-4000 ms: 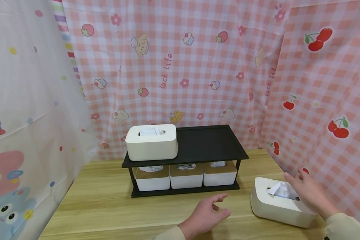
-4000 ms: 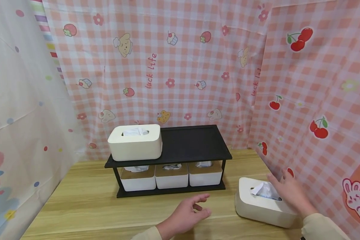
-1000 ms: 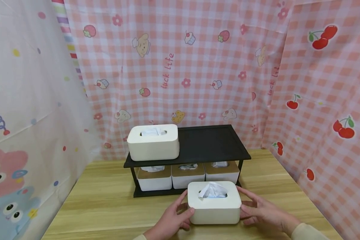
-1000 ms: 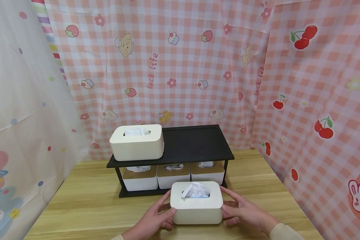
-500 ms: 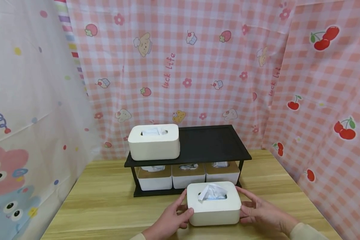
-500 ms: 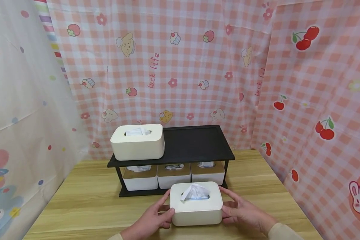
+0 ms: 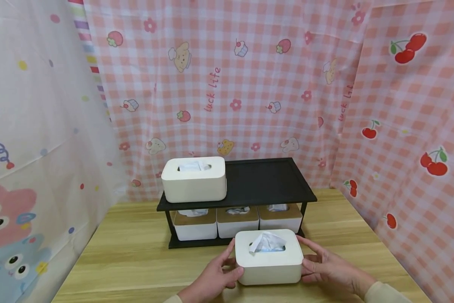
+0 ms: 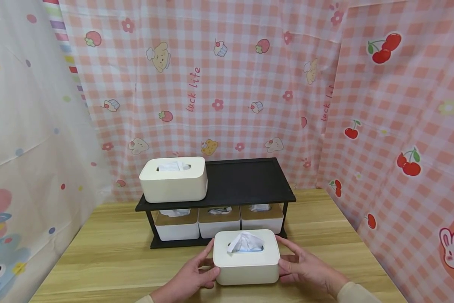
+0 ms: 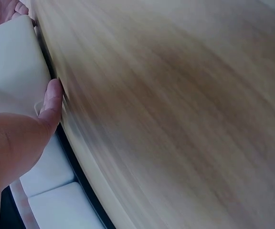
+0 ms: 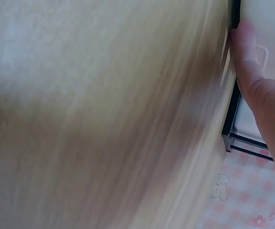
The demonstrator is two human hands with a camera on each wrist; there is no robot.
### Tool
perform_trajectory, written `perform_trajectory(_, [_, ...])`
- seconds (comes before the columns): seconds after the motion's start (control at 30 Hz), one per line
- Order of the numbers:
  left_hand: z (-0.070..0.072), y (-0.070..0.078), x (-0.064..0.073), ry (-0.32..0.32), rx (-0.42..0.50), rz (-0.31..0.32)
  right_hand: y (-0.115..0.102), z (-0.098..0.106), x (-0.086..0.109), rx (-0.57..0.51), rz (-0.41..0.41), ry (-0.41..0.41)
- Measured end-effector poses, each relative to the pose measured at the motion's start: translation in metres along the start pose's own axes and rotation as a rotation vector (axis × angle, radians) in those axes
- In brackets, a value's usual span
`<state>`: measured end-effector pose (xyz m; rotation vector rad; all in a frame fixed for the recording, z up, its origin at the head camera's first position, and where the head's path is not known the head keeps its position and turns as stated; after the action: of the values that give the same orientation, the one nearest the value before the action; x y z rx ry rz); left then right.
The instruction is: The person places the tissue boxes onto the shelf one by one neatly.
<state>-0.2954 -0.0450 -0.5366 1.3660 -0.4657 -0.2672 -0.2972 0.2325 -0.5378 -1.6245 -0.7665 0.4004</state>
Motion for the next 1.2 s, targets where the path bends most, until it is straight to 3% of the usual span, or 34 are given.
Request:
perform_trajectory(0.33, [0.003,0.000,0.003,0.039,0.038,0.004,0.000,-0.005,0.000,-0.023,0.016,-0.005])
perform_trajectory(1.0, [0.009,0.000,0.009,0.049,0.052,0.008,-0.002,-0.014,-0.003,-0.028,0.008,-0.005])
perform_trajectory(1.2, [0.013,0.001,0.011,0.076,0.041,0.016,-0.005,-0.019,-0.004,-0.040,0.030,-0.049])
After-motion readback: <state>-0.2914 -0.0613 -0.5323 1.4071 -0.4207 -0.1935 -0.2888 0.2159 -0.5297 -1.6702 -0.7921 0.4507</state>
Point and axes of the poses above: each hand's wrist, its own x-axis away from the middle knuckle, its own z-axis out of the back of the hand, y = z × x, the point moved 10 cm from there along -x, towards the middle knuckle, and after that the axes turned 1 degree about z, right-handed, at the moved point
